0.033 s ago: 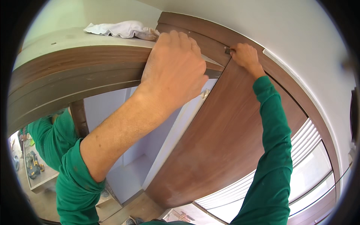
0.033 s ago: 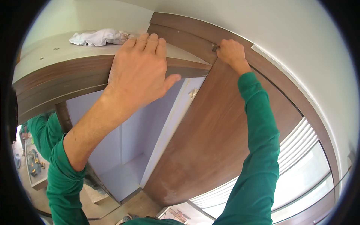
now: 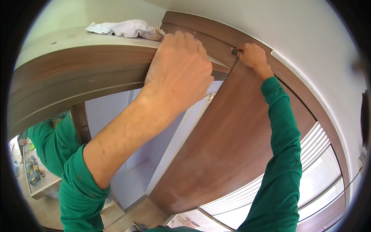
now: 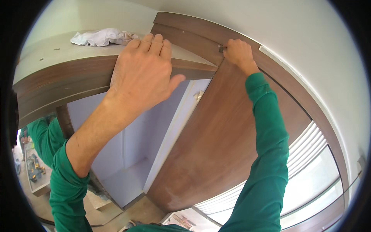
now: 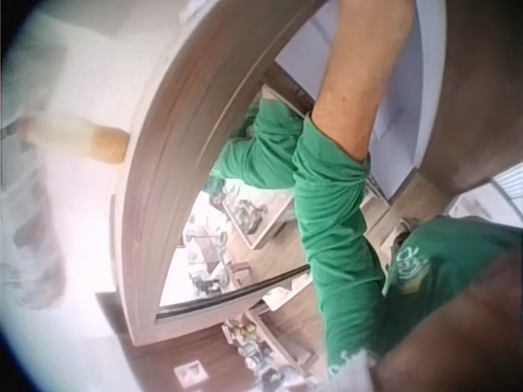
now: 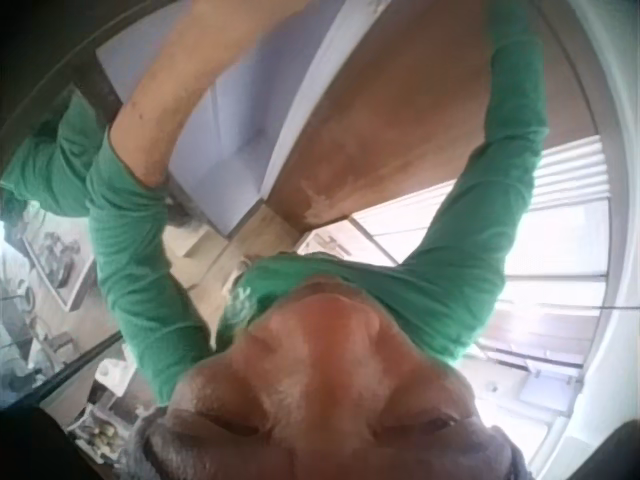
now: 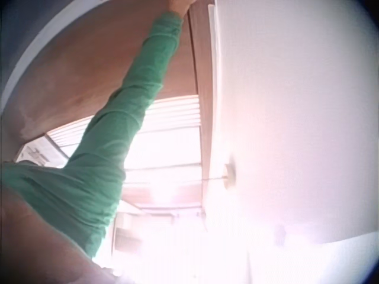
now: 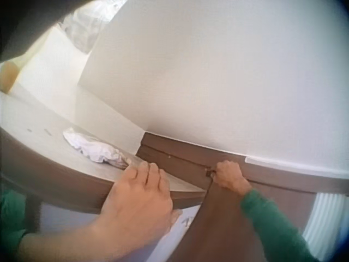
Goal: The person aligns a wooden cabinet door and repeatedly uses a screwdriver to tighten screws along the top edge. They occasionally pause to adjust the door position and wipe the surface with a cloth. The task continues with repeated screw tightening and minor adjustments throughout the clip.
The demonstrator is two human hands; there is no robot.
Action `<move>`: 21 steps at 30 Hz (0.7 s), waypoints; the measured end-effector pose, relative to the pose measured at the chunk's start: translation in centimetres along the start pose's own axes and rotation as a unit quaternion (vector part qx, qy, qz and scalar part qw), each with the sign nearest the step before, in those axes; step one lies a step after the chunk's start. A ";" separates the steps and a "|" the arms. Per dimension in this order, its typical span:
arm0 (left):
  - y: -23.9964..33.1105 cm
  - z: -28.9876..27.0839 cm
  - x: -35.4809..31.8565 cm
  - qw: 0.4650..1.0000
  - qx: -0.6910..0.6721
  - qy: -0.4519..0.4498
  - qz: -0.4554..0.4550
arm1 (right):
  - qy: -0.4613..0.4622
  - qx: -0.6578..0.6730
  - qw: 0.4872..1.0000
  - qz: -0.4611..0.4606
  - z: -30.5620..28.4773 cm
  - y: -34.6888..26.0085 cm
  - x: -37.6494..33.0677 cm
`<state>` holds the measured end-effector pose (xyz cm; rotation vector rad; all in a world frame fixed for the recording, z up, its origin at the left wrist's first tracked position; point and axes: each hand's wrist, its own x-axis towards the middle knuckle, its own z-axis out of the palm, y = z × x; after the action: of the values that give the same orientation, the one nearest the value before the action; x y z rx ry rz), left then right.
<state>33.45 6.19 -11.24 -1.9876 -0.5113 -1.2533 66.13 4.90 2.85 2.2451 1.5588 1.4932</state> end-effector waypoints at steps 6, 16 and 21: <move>0.5 1.5 -1.2 0.999 -0.026 0.020 -0.017 | -0.019 -0.040 0.998 -0.044 -1.7 0.6 2.2; 1.0 3.0 -1.0 0.997 -0.059 0.040 -0.025 | -0.073 -0.104 0.989 -0.074 -3.7 -0.9 4.4; 1.2 2.7 -1.2 0.995 -0.081 0.043 -0.029 | -0.101 -0.097 0.987 -0.083 -3.9 -0.9 4.8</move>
<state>35.34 7.47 -13.44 -2.0526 -0.4409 -1.4509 62.91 7.10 7.76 2.0314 1.4343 1.2691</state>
